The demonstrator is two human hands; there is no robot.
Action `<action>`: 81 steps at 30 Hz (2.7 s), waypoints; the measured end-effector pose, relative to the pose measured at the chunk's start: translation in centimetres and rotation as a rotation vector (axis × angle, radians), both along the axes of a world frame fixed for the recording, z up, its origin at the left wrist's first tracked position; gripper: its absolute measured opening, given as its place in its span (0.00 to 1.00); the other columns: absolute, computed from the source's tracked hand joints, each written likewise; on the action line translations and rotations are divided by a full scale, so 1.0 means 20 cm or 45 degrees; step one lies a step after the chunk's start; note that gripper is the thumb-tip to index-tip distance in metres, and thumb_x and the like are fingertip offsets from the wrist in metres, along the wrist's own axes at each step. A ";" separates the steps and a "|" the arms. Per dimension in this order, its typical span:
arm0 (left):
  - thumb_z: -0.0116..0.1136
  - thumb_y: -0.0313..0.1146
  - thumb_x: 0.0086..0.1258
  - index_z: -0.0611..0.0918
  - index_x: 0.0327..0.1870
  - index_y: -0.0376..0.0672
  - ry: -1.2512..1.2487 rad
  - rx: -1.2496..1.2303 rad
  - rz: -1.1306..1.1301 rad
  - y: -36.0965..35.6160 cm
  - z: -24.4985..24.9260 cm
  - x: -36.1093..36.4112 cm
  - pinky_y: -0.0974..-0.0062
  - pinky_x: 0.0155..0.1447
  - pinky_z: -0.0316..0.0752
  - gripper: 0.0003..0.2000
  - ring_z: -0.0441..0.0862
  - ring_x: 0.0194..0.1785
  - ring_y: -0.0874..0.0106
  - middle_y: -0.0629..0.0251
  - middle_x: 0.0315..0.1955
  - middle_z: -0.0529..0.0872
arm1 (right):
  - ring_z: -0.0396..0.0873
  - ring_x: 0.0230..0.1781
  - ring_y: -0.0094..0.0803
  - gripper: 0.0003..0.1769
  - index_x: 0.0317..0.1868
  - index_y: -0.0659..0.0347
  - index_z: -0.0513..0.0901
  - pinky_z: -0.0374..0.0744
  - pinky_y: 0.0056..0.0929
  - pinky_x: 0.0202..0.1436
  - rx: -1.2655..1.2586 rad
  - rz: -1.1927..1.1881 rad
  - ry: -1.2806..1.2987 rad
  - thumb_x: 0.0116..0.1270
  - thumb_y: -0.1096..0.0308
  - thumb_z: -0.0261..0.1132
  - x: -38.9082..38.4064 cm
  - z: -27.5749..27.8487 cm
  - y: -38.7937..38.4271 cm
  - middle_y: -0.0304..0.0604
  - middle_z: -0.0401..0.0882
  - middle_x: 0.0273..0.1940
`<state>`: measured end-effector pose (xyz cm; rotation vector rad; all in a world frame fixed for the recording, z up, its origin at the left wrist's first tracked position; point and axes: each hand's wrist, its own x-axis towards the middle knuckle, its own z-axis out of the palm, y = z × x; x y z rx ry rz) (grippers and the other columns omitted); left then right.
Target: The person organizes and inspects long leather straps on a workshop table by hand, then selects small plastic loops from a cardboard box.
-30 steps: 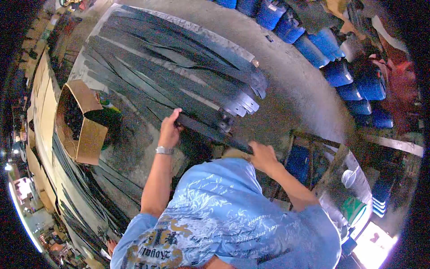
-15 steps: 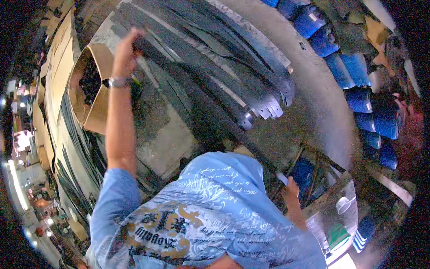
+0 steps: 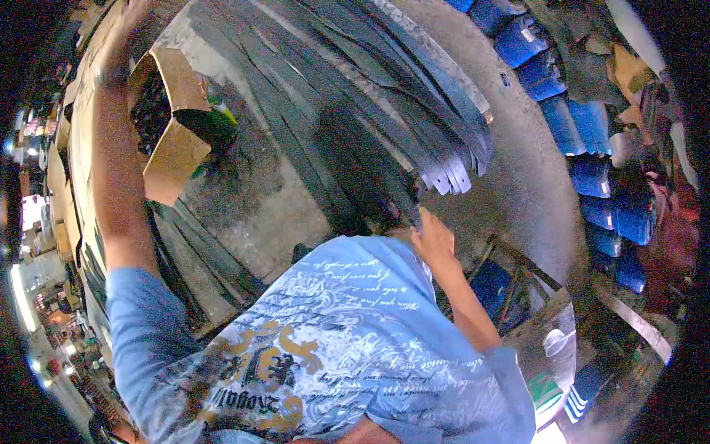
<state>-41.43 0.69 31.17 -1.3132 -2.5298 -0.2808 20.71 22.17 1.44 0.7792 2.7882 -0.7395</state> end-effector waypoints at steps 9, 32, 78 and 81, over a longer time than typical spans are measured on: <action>0.61 0.38 0.73 0.79 0.58 0.35 -0.628 0.999 0.520 -0.54 -0.34 0.93 0.82 0.38 0.71 0.19 0.77 0.34 0.81 0.65 0.39 0.83 | 0.78 0.44 0.50 0.31 0.65 0.62 0.70 0.79 0.46 0.46 0.038 0.146 0.157 0.63 0.61 0.66 -0.14 0.02 0.00 0.53 0.76 0.41; 0.65 0.30 0.68 0.80 0.55 0.35 -0.961 1.063 0.993 -0.91 -1.15 1.99 0.74 0.55 0.75 0.16 0.80 0.50 0.73 0.62 0.48 0.83 | 0.80 0.50 0.50 0.24 0.58 0.61 0.76 0.78 0.47 0.53 0.092 0.182 -0.013 0.63 0.63 0.68 -0.41 0.28 0.04 0.52 0.82 0.48; 0.65 0.31 0.65 0.74 0.65 0.45 -0.482 0.093 0.310 -0.92 -0.63 0.61 0.58 0.62 0.74 0.25 0.77 0.60 0.51 0.49 0.60 0.76 | 0.75 0.46 0.52 0.21 0.53 0.61 0.75 0.75 0.46 0.48 -0.071 0.655 0.199 0.59 0.72 0.68 -1.35 0.09 -0.34 0.51 0.75 0.43; 0.65 0.31 0.65 0.72 0.62 0.39 -0.527 0.048 0.457 -0.96 -0.76 0.52 0.58 0.52 0.78 0.24 0.84 0.48 0.50 0.48 0.43 0.86 | 0.75 0.47 0.51 0.22 0.54 0.60 0.74 0.74 0.46 0.48 -0.073 0.655 0.203 0.59 0.72 0.69 -1.34 0.07 -0.32 0.50 0.75 0.44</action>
